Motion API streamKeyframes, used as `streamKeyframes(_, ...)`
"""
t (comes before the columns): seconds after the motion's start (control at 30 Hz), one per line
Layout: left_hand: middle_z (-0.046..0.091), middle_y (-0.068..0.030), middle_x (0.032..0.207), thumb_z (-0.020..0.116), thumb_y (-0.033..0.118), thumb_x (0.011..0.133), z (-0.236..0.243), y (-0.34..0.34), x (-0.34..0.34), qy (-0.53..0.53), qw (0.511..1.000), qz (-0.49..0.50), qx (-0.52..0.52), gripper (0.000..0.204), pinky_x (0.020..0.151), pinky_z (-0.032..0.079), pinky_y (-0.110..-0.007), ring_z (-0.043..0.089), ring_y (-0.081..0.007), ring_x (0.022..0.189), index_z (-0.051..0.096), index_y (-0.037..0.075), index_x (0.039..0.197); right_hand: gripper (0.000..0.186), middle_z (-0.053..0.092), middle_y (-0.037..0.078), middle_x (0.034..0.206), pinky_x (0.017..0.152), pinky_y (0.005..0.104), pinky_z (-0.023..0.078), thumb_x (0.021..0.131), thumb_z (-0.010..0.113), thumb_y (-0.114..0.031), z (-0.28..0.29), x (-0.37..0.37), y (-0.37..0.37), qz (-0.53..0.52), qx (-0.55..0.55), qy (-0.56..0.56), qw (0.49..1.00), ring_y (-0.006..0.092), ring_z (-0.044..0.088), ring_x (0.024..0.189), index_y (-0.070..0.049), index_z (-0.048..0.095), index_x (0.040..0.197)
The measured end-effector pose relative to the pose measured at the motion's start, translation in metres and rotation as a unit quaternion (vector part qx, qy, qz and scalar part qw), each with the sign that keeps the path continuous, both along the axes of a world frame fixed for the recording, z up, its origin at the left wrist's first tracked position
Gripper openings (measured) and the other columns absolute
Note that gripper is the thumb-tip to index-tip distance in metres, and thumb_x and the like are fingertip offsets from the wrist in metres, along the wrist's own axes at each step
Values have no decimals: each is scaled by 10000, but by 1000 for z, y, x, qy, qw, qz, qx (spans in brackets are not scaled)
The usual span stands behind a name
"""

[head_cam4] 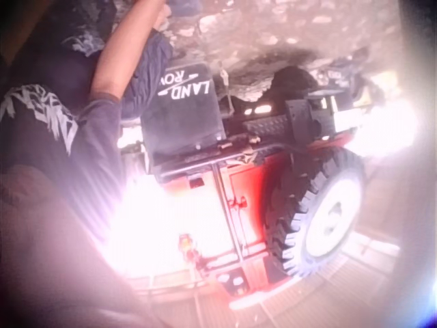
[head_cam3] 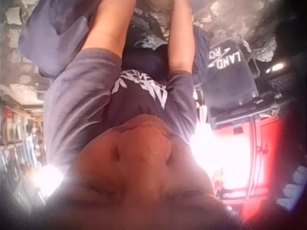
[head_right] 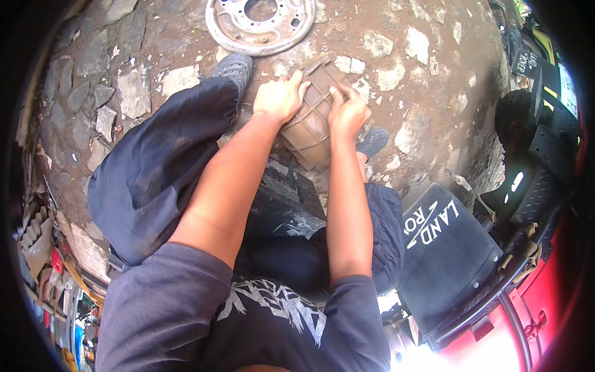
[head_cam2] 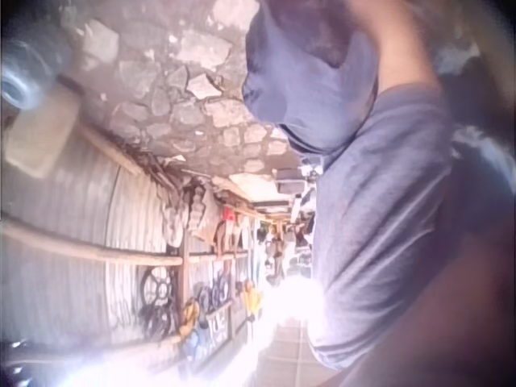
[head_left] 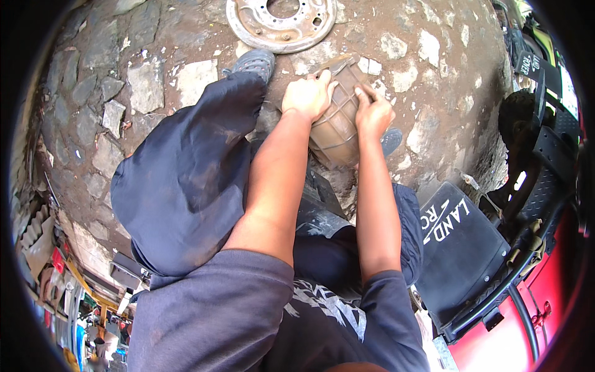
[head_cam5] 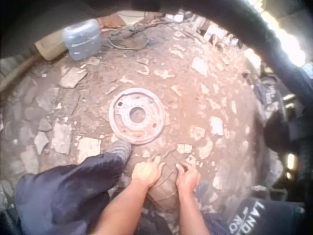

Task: The person sits on the ground and repeatedly inserts small rectangular pieces into the slots of a brown plastic mudguard. They handle the pieces one at a time, pressing them into place and adjusting them by hand.

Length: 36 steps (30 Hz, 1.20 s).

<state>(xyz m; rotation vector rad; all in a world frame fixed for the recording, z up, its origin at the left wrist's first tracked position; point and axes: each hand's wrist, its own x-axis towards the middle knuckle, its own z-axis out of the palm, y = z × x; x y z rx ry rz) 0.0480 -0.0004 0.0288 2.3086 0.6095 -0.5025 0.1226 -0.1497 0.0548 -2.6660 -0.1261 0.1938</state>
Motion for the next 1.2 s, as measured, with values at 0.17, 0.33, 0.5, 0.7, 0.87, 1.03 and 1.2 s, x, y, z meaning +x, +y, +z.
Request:
streamKeyframes(0.17, 722, -247, 1165, 404, 508, 1106, -5, -2, -3, -14, 1000, 6, 6, 441, 890, 585, -530, 741, -437, 1007, 559, 127, 1265, 256, 806, 168, 1012, 922, 399, 568, 853, 874, -254, 2, 3, 2, -8, -19, 22, 1000, 308, 775, 933, -148, 851, 1084)
streamKeyframes(0.33, 719, -251, 1171, 406, 508, 1105, -3, -1, -3, -14, 1000, 8, 10, 443, 884, 586, -534, 739, -441, 1005, 566, 124, 1257, 284, 809, 158, 1039, 971, 397, 557, 864, 872, -297, 16, 4, 9, -2, -57, 58, 997, 301, 778, 975, -160, 848, 1112)
streamKeyframes(0.5, 707, -256, 1212, 379, 492, 1114, 4, -3, 0, 5, 1000, 7, 5, 435, 925, 564, -544, 724, -444, 1055, 563, 133, 1278, 224, 785, 216, 938, 861, 427, 573, 835, 881, -214, 3, 15, 7, 13, -33, 5, 999, 363, 757, 864, -112, 853, 1032)
streamKeyframes(0.7, 707, -250, 1216, 378, 492, 1113, 1, 0, 0, 6, 1000, 1, 10, 430, 924, 566, -541, 728, -445, 1043, 558, 132, 1262, 228, 781, 209, 903, 851, 423, 568, 820, 889, -205, 6, 8, 6, 46, -36, -3, 998, 364, 755, 863, -106, 852, 1022)
streamKeyframes(0.87, 707, -248, 1220, 374, 486, 1116, 5, -3, 1, 14, 1000, -6, 15, 426, 923, 564, -545, 727, -439, 1049, 553, 132, 1268, 264, 793, 186, 931, 880, 417, 566, 838, 875, -235, -5, 9, -3, 17, -11, -4, 1000, 340, 761, 868, -119, 848, 1074)
streamKeyframes(1.03, 708, -250, 1203, 372, 498, 1115, 1, -3, -1, 13, 999, -2, 30, 443, 925, 576, -523, 730, -420, 1064, 554, 132, 1285, 263, 808, 174, 966, 910, 395, 582, 869, 853, -276, 18, -1, -16, -15, -60, 94, 994, 301, 782, 889, -143, 850, 1096)
streamKeyframes(1.2, 703, -252, 1197, 371, 502, 1114, -1, -2, -1, 0, 1000, 1, 7, 440, 900, 579, -533, 738, -420, 1021, 552, 139, 1283, 249, 777, 220, 935, 873, 440, 572, 850, 856, -223, 20, -6, -38, 62, -54, 28, 996, 361, 756, 887, -130, 848, 1081)
